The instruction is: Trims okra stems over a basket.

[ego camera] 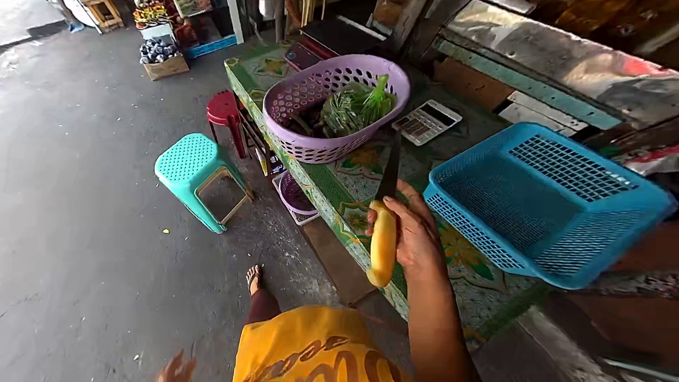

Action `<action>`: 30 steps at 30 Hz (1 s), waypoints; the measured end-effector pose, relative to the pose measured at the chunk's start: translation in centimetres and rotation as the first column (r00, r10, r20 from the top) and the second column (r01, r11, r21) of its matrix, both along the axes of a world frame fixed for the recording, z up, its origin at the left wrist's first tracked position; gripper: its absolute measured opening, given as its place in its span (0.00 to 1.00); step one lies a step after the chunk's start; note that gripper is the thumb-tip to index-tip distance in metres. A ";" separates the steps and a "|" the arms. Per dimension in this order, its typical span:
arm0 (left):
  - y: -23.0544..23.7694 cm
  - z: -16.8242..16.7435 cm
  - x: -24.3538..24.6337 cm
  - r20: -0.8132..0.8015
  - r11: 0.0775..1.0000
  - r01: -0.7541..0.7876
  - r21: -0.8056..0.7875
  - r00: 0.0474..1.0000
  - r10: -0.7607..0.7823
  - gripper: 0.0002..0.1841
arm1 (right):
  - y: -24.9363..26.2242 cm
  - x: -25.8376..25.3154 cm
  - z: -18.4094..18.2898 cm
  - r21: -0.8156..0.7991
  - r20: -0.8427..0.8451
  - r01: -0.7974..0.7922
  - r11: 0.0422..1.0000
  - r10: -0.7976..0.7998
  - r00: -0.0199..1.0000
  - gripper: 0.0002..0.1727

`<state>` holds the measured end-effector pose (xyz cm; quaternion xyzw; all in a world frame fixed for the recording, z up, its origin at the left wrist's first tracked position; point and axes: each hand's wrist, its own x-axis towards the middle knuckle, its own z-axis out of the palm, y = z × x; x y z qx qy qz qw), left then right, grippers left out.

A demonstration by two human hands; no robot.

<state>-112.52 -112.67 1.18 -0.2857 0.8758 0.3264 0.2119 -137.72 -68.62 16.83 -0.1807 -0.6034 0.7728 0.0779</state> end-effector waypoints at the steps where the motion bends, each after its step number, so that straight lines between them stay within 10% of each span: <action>1: -2.2 -0.1 -4.5 -0.107 0.996 0.081 -0.027 0.991 -0.083 0.29 | -0.7 -0.9 0.2 -0.009 0.012 0.042 0.999 -0.042 0.999 0.25; 6: -4.8 8.1 -32.9 -0.610 0.904 0.384 -0.189 0.676 -0.414 0.22 | -4.4 -5.7 2.1 -0.021 0.000 0.217 0.976 -0.217 0.976 0.27; 11: 3.9 16.6 -50.9 -0.723 0.702 0.691 -0.171 0.396 -0.566 0.19 | -7.0 -10.8 2.5 -0.030 0.016 0.254 0.967 -0.254 0.967 0.28; 15: 13.3 17.3 -59.3 -0.794 0.497 0.852 -0.167 0.183 -0.580 0.15 | -7.1 -15.3 1.7 -0.051 0.008 0.263 0.964 -0.263 0.965 0.28; 19: 20.1 14.6 -65.3 -0.763 0.391 0.916 -0.089 0.190 -0.618 0.14 | -6.2 -18.4 1.1 -0.090 0.034 0.292 0.952 -0.290 0.957 0.28; 23: 25.3 13.1 -70.7 -0.411 0.288 0.952 -0.099 0.225 -0.884 0.17 | -5.2 -20.3 0.4 -0.112 0.041 0.326 0.939 -0.323 0.946 0.28; 26: 28.7 11.4 -72.4 -0.063 0.086 0.980 -0.178 0.076 -0.995 0.21 | -4.8 -21.3 -0.4 -0.094 0.075 0.346 0.934 -0.340 0.938 0.31; 30: 29.3 12.1 -73.0 -0.066 0.000 0.990 -0.144 -0.010 -0.998 0.18 | -5.1 -22.2 -0.6 -0.079 0.120 0.377 0.923 -0.367 0.923 0.33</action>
